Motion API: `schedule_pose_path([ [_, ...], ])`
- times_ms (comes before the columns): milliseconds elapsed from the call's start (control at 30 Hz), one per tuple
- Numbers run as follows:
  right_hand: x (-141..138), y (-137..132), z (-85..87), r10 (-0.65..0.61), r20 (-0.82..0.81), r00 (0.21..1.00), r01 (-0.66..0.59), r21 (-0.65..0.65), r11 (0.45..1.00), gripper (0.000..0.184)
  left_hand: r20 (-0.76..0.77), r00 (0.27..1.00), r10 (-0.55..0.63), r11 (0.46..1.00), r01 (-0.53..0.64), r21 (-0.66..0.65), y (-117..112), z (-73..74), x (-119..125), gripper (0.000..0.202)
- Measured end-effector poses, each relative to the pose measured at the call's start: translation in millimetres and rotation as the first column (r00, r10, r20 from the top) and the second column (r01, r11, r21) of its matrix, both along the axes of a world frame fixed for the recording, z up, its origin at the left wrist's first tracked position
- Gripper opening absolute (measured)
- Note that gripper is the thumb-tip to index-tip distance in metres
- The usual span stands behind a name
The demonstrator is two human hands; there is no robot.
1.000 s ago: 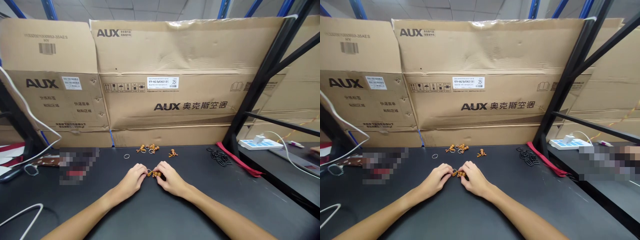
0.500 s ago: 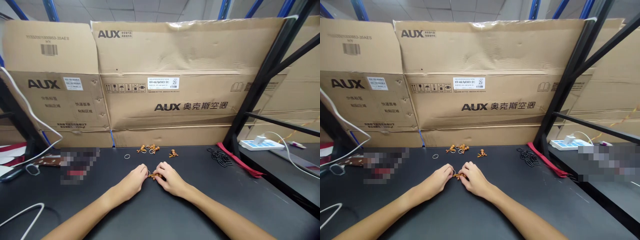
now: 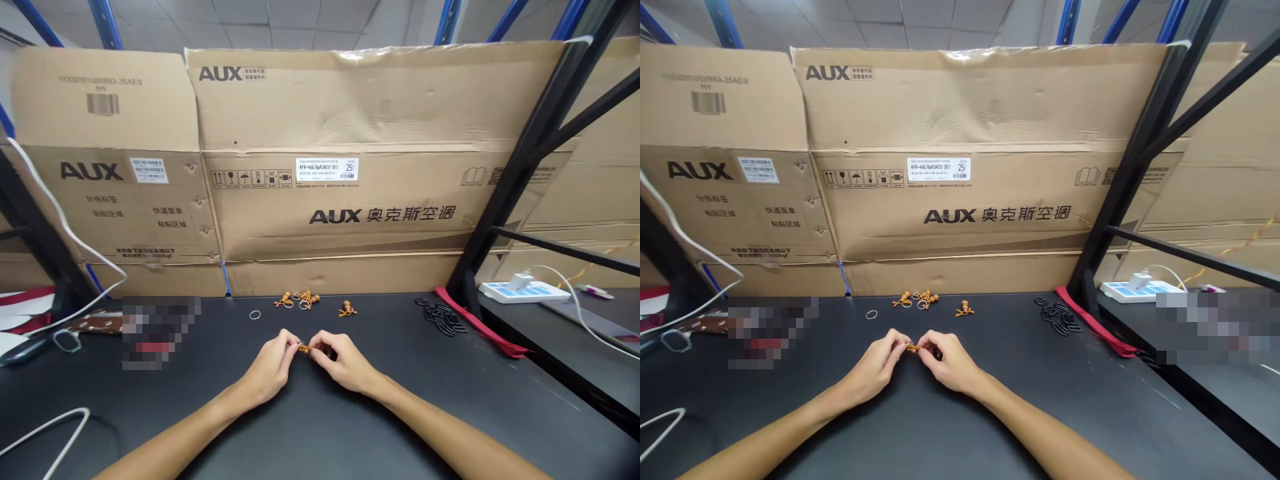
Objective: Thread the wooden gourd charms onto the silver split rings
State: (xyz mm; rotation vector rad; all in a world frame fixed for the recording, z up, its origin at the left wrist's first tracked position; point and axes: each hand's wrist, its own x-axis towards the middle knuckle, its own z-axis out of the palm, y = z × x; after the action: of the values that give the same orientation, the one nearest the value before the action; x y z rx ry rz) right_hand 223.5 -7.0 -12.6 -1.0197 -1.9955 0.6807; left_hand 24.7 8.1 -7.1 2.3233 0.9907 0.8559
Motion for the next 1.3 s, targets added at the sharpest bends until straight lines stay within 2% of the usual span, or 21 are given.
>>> schedule_pose_path([
  [267,-5,4,-3.6,0.011,-0.334,0.943,-0.102,-0.257,0.961,0.024,0.033,0.999,-0.012,0.999,0.010,0.037,-1,5.2,2,0.026],
  [467,-4,9,-7.1,-0.004,-0.426,0.905,-0.141,-0.309,0.941,0.026,0.094,0.996,-0.002,0.994,-0.009,0.110,-3,7.4,2,0.026],
  [700,-8,2,-5.6,-0.021,-0.207,0.978,-0.010,-0.148,0.989,0.009,-0.001,0.996,-0.084,0.984,0.083,0.160,-3,3.6,2,0.022],
  [933,-8,-2,-3.4,-0.114,-0.037,0.993,0.115,0.014,0.993,0.008,-0.001,0.998,-0.067,0.987,0.067,0.148,0,0.5,1,0.023],
  [1033,-7,-5,-1.0,-0.073,0.077,0.994,0.064,0.115,0.991,0.006,0.006,0.998,-0.064,0.988,0.063,0.143,2,-0.6,1,0.024],
  [1167,-7,-7,-1.2,-0.017,0.226,0.974,-0.024,0.176,0.984,0.010,0.010,0.998,-0.056,0.988,0.054,0.143,2,-0.7,0,0.024],
  [1300,-6,-5,-4.1,-0.018,0.238,0.971,-0.028,0.188,0.982,0.010,0.018,0.999,-0.048,0.989,0.045,0.144,0,1.2,1,0.023],
])
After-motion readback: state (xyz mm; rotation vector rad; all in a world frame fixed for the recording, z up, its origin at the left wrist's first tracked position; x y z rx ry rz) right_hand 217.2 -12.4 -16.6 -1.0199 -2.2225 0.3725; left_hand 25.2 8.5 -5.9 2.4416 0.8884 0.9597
